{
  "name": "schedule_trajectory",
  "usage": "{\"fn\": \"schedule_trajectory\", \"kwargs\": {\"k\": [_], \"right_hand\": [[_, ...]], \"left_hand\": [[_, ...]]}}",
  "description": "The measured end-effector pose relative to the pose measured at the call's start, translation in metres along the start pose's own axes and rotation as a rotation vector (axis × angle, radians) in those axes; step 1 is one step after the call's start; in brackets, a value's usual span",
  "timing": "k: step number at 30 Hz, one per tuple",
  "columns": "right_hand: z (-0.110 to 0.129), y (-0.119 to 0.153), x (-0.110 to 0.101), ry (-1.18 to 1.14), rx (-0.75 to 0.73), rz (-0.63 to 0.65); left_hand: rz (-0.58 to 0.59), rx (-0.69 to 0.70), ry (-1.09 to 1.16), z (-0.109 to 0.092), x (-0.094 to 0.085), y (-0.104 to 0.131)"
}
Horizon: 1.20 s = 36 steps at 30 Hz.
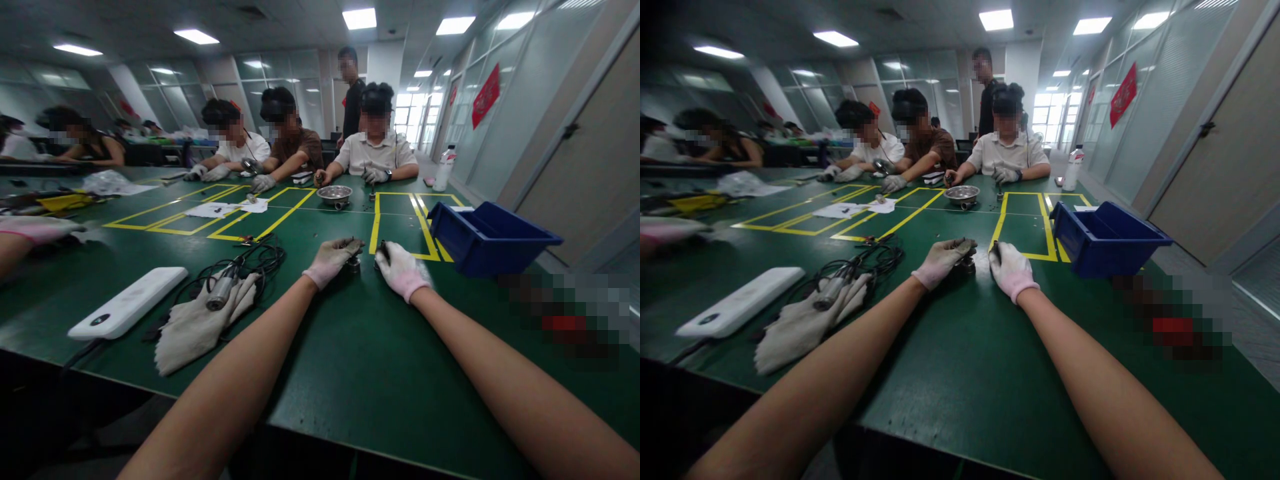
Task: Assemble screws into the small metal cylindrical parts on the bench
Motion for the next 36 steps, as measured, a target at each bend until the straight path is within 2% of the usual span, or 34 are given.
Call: {"fn": "schedule_trajectory", "kwargs": {"k": [11, 15, 21, 27, 31, 36], "right_hand": [[-0.007, -0.002, 0.008, -0.01, 0.02, 0.03], [-0.004, 0.001, 0.0, -0.067, 0.018, 0.006], [-0.001, 0.004, -0.015, -0.163, -0.009, -0.115], [-0.006, -0.002, -0.009, -0.136, 0.065, -0.058], [-0.005, -0.001, -0.008, -0.109, 0.094, -0.032], [-0.004, 0.004, -0.012, -0.103, 0.065, -0.071]], "left_hand": [[0.091, -0.02, -0.099, 0.001, -0.003, -0.001], [0.116, -0.024, -0.114, 0.007, -0.002, 0.0], [0.127, -0.002, -0.142, 0.005, 0.004, 0.003], [0.16, -0.009, -0.129, 0.009, 0.006, 0.001], [0.137, -0.03, -0.15, 0.01, 0.004, 0.001], [0.156, -0.031, -0.135, 0.013, 0.004, 0.0]]}}
Point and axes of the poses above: each hand's wrist, its own y-axis away from the middle knuckle, its own x-axis out of the palm, z = x × y, the point moved 7 cm from there along -y, towards the middle knuckle, and after that the axes turned 3 degrees about y, right-handed, at the moved point
